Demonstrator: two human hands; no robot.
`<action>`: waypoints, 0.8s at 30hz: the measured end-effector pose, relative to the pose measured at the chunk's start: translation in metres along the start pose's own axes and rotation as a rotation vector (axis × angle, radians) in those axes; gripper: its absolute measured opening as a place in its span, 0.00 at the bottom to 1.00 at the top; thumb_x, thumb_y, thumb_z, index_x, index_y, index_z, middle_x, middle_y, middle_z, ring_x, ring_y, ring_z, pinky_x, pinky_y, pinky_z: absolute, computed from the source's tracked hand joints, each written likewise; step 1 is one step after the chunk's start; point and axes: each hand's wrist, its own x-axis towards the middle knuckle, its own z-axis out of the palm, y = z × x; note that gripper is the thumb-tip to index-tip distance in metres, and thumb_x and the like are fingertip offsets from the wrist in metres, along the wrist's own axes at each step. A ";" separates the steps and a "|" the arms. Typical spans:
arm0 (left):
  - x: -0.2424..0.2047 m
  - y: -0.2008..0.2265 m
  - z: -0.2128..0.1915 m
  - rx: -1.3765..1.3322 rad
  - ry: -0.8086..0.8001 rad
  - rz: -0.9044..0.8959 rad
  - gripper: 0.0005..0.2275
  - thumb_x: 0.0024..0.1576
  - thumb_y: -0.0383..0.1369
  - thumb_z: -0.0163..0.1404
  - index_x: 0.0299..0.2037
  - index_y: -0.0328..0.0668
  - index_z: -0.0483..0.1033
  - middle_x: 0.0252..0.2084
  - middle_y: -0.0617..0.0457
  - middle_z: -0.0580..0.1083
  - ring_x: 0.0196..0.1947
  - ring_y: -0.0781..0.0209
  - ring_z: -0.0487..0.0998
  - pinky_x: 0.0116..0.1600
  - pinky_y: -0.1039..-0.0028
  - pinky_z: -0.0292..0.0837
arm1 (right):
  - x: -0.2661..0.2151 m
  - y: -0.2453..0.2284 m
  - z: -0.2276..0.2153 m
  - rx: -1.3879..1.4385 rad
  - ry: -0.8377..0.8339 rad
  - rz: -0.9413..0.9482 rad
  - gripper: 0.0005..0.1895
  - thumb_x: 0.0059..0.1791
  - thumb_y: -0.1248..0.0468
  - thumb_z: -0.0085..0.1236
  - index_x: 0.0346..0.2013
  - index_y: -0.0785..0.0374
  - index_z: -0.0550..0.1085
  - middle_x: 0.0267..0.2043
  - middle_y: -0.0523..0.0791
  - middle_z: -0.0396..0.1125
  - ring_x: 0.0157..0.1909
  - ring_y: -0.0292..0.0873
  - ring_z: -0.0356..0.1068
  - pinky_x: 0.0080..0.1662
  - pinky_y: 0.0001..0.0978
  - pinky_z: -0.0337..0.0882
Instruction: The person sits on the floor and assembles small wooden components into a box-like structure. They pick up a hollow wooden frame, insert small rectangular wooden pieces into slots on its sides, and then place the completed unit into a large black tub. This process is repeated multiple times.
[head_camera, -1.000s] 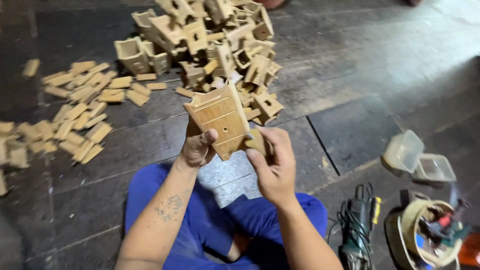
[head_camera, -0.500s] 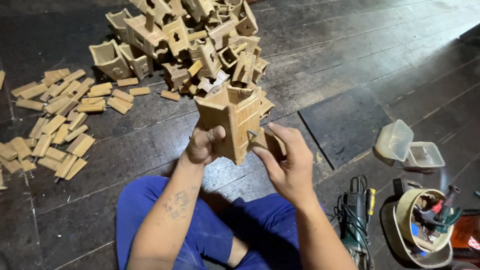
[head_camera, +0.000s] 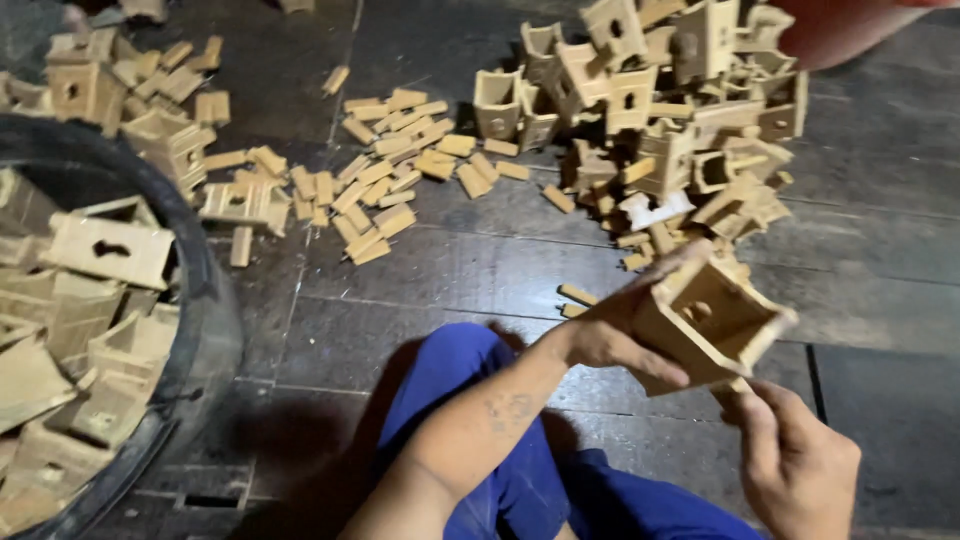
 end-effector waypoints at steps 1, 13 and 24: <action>-0.001 0.000 -0.003 0.020 -0.024 0.086 0.24 0.45 0.33 0.68 0.51 0.44 0.72 0.55 0.58 0.70 0.55 0.64 0.70 0.63 0.69 0.72 | 0.004 -0.001 0.000 0.255 -0.111 0.179 0.11 0.60 0.62 0.50 0.44 0.64 0.79 0.33 0.49 0.76 0.30 0.42 0.69 0.35 0.34 0.68; 0.006 0.003 -0.001 0.065 -0.114 0.371 0.53 0.44 0.37 0.67 0.79 0.60 0.42 0.82 0.51 0.46 0.81 0.49 0.49 0.84 0.48 0.52 | -0.003 0.019 0.018 0.595 0.029 0.117 0.30 0.37 0.71 0.70 0.50 0.69 0.65 0.47 0.54 0.65 0.45 0.46 0.67 0.43 0.33 0.67; 0.003 -0.014 0.001 0.229 -0.155 0.454 0.57 0.42 0.41 0.67 0.79 0.63 0.34 0.83 0.52 0.41 0.84 0.48 0.44 0.86 0.44 0.46 | -0.009 -0.001 0.012 0.531 0.081 0.289 0.11 0.59 0.73 0.55 0.54 0.79 0.75 0.40 0.62 0.71 0.38 0.55 0.74 0.45 0.41 0.78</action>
